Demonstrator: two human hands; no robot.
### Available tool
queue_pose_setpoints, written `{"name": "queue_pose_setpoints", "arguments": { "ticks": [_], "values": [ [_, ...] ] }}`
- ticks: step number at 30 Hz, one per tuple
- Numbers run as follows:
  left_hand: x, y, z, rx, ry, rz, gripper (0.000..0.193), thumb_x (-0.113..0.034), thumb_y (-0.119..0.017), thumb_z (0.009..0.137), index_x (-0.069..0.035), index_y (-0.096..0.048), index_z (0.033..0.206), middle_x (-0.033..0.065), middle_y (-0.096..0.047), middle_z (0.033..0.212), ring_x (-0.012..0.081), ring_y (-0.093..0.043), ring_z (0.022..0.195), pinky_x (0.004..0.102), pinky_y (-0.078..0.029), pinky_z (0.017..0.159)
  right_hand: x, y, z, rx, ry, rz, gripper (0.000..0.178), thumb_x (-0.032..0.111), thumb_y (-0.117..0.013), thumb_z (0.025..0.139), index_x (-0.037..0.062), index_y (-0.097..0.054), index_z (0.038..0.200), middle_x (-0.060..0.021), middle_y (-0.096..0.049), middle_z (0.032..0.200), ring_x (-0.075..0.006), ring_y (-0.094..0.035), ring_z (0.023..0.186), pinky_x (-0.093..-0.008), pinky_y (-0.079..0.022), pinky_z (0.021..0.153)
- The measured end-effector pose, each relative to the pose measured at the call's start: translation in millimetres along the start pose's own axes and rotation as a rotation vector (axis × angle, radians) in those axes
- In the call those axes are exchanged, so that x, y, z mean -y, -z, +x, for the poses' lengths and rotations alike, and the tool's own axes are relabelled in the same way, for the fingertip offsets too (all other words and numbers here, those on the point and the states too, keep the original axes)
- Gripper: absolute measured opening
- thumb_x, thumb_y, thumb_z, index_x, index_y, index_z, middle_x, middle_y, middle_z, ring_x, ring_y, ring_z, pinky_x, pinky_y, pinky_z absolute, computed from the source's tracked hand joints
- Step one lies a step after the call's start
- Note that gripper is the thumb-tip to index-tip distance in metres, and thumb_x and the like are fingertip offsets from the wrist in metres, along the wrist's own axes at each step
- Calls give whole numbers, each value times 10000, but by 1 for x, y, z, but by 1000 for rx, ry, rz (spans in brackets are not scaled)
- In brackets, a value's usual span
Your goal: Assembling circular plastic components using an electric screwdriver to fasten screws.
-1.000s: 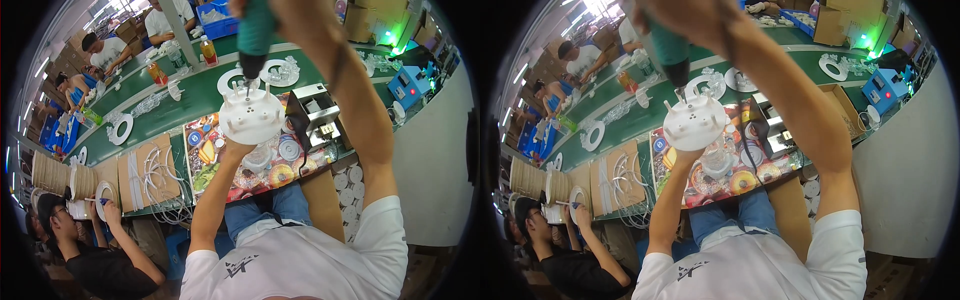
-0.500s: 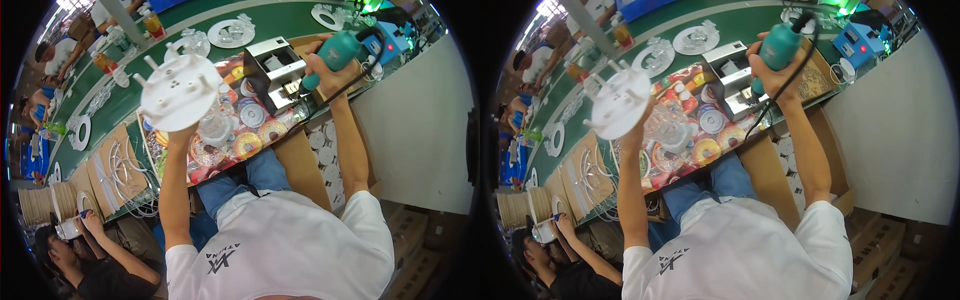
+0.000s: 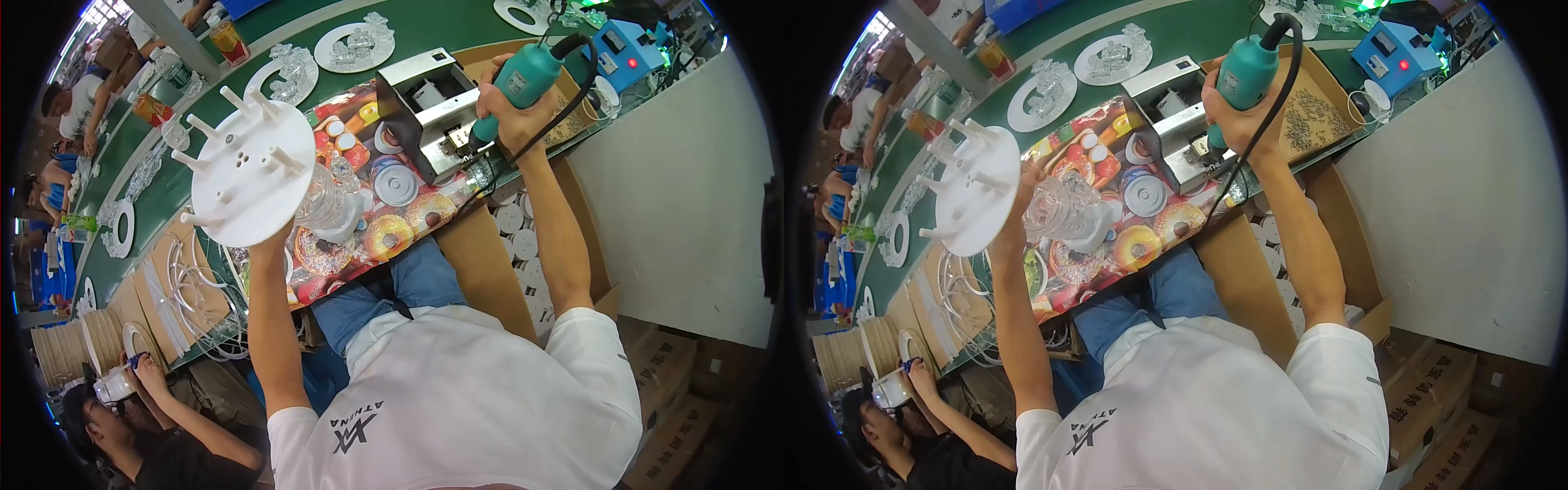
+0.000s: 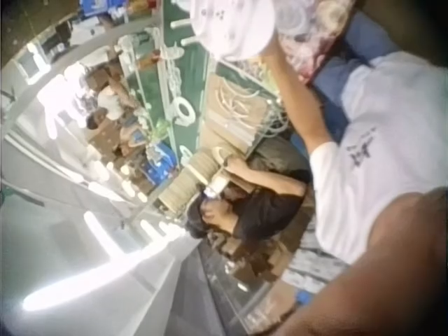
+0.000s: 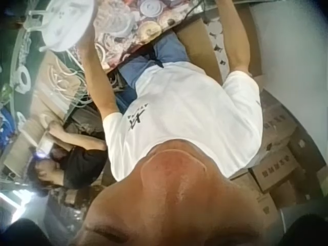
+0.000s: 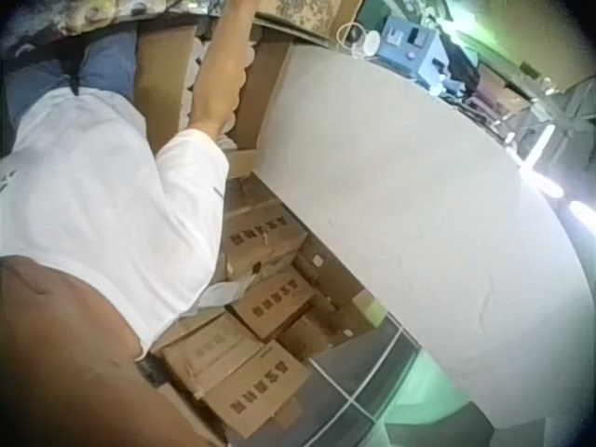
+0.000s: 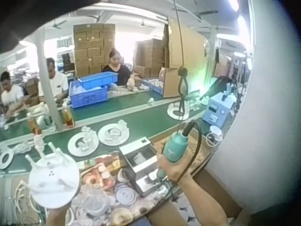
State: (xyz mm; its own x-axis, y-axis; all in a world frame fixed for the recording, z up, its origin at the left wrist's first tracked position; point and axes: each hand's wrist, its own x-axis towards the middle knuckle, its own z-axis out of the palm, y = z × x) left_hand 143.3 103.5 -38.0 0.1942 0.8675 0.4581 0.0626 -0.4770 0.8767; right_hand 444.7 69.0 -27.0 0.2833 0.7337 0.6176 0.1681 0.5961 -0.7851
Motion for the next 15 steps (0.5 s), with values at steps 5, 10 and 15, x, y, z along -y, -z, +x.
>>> {"name": "queue_pose_setpoints", "arguments": {
  "ticks": [5, 10, 15],
  "values": [
    [-14, -7, 0, -67, 134, 219, 172, -124, -678, 815, 8, -640, 918, 54, -643, 830, 128, -591, 783, 275, -481, 803, 21, 1, 1, 32, -37, -17, 368, -80, -600, 734, -43, -476, 1078, -134, -591, 778, -155, -551, 531, -283, -467, 492],
    [38, 13, -10, -35, 157, -21, 293, -127, -715, 808, -12, -632, 1064, 69, -657, 962, 138, -604, 899, 287, -470, 862, 84, -21, 29, 44, -10, 169, 396, -62, -598, 751, -37, -475, 1127, -154, -599, 824, -170, -560, 546, -302, -474, 501],
    [41, 15, -9, -104, -431, 584, 448, -206, -653, 845, -75, -513, 1250, 86, -529, 1246, 200, -478, 1154, 349, -355, 994, 169, -95, 56, -54, 17, 359, 343, 84, -586, 753, -20, -463, 1056, -108, -535, 710, -137, -502, 462, -263, -438, 411]
  ]
}}
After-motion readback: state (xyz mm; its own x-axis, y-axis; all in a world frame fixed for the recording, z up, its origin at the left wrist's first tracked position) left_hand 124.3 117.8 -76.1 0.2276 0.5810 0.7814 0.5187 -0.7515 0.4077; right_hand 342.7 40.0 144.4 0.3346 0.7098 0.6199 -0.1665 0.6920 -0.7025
